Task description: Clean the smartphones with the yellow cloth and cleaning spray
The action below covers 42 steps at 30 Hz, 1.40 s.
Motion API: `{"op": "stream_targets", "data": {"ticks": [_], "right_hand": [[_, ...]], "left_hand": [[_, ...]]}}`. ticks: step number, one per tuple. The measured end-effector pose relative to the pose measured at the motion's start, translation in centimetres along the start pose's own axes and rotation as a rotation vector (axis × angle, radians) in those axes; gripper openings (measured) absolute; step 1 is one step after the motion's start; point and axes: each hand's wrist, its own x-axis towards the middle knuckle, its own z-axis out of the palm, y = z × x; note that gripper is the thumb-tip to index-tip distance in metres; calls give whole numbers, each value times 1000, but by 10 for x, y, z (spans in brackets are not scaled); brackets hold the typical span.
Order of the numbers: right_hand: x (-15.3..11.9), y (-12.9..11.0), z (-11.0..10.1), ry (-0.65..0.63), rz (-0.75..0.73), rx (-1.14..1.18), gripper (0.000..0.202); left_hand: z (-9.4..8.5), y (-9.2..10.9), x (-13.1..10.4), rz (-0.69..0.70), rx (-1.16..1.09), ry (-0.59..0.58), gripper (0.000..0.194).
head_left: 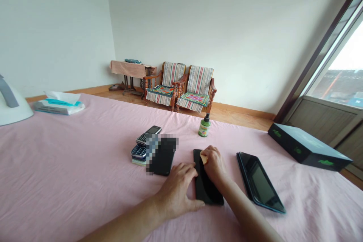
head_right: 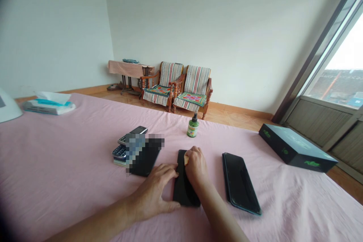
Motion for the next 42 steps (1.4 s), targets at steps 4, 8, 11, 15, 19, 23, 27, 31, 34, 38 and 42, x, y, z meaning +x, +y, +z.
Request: {"op": "stream_targets", "data": {"ticks": [4,8,11,15,19,23,27,31,34,38,42], "right_hand": [[-2,-10,4,-35,-52,21,27],[1,-1,4,24,28,-11,28],[3,2,5,48,54,-26,29],[3,-2,8,1,1,-6,27],[6,1,8,38,47,-27,27],[8,2,10,29,27,-23,27],[8,1,12,22,19,-16,30],[10,-1,14,35,36,-18,31],[13,-4,19,2,-9,12,27],[16,-6,21,-2,-23,45,26],[6,-9,12,-26,-59,70,24]], "left_hand": [[0,1,-1,5,10,6,58],[0,1,-1,6,5,7,58],[0,1,-1,-3,4,4,58],[1,1,0,-5,7,5,57],[1,1,0,-8,9,6,57],[0,2,-1,-7,14,3,56],[-1,2,-1,-8,10,2,56],[-1,3,0,-2,10,2,56],[-1,4,1,-8,15,-2,55],[-2,4,1,-4,19,-5,55],[-1,2,1,4,-4,-6,56]]}}
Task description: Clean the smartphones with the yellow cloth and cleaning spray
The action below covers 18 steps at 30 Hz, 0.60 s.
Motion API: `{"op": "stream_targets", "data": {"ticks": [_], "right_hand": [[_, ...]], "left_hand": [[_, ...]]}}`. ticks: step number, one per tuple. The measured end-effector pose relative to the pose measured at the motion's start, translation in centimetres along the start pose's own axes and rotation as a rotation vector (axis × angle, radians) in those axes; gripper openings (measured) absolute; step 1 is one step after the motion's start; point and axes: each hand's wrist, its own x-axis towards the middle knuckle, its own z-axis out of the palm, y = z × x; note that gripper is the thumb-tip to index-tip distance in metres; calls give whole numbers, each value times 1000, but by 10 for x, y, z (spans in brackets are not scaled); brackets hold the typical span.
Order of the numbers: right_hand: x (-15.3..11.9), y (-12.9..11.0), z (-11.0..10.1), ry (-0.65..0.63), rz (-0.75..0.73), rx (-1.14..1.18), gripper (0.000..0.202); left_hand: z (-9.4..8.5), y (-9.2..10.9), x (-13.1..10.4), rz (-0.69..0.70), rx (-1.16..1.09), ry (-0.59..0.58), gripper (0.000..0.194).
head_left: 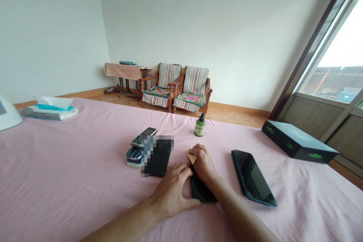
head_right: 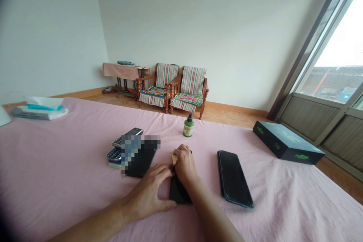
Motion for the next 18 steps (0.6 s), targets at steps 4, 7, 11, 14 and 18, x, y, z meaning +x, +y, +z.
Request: {"op": "stream_targets", "data": {"ticks": [4,7,11,14,18], "right_hand": [[-22,-9,-13,-35,-48,52,23],[-39,-14,-22,-59,-80,141,27],[-57,-19,-30,-108,-101,199,27],[-66,-23,-35,-132,-110,217,17],[-74,-28,-41,-144,-151,243,10]], "left_hand": [[4,-1,-1,-47,0,59,65],[7,-1,-2,-99,22,92,67],[6,-3,-1,-88,37,81,72],[4,-8,-1,-31,37,28,93],[3,-13,-1,30,64,-37,91]]}}
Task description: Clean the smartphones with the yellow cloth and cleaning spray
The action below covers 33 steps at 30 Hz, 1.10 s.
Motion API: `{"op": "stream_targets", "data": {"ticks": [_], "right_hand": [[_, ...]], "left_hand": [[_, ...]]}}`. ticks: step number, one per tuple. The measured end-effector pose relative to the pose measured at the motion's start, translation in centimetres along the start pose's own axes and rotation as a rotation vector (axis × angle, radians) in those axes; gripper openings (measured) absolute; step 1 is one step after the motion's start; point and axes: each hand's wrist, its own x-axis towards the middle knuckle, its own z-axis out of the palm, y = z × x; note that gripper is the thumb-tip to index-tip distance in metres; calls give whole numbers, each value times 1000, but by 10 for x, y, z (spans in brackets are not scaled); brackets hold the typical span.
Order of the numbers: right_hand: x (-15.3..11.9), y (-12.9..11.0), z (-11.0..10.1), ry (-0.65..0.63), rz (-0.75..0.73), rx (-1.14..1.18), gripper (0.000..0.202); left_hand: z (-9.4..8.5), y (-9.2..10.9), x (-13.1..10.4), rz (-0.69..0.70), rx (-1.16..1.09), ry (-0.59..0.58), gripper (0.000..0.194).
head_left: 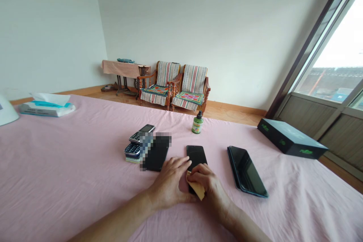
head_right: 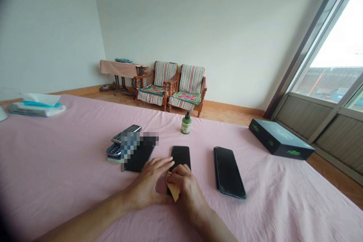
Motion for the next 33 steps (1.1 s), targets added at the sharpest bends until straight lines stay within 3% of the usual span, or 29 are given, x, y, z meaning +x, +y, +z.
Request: {"op": "stream_targets", "data": {"ticks": [6,14,22,33], "right_hand": [[-7,-5,-5,-16,-40,35,6],[-18,-9,-13,-110,-25,26,16],[-32,-4,-26,-87,25,-10,17],[-27,-8,-21,-132,-28,-24,15]], "left_hand": [[2,-4,2,3,3,-4,92],[-3,0,3,-28,7,-36,90],[-7,5,4,-39,30,-67,92],[-5,4,4,-41,47,-50,91]]}}
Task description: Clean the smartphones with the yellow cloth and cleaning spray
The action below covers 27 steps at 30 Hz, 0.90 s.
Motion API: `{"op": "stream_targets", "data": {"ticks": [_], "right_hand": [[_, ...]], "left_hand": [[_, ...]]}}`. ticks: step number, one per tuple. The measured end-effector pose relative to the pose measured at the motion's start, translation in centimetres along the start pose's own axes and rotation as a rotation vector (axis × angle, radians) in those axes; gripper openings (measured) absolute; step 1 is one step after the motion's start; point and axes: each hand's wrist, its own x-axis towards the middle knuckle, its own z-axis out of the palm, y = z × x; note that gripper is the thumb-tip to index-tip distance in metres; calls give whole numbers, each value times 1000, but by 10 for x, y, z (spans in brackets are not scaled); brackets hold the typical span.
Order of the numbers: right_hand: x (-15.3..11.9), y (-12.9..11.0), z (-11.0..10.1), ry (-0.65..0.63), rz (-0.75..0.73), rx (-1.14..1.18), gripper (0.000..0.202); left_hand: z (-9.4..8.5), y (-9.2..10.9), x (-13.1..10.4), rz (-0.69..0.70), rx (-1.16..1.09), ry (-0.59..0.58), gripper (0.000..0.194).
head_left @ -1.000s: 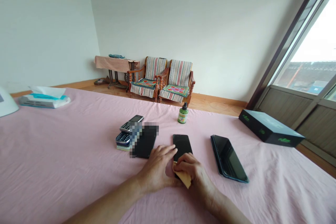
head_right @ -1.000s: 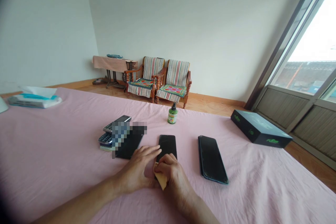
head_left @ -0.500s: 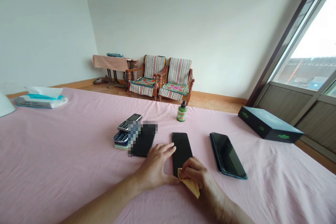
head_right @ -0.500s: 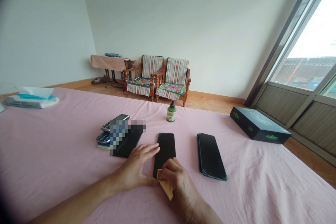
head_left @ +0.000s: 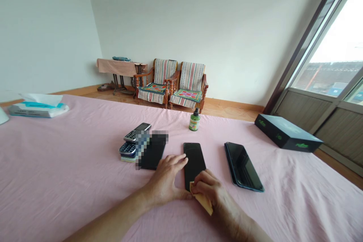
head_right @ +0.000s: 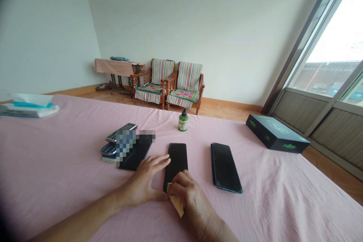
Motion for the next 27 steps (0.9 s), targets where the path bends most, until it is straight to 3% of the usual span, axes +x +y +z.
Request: {"op": "stream_targets", "data": {"ticks": [8,14,23,27], "right_hand": [[-7,10,-13,9,85,-95,21],[-5,4,-13,-54,33,-8,17],[-4,10,-33,-61,86,10,24],[-5,15,-29,66,80,-76,20]], "left_hand": [[-1,1,-1,6,15,-7,89],[0,2,-1,3,18,2,88],[0,1,-1,21,11,13,84],[-2,11,-4,55,-9,59,66]]}}
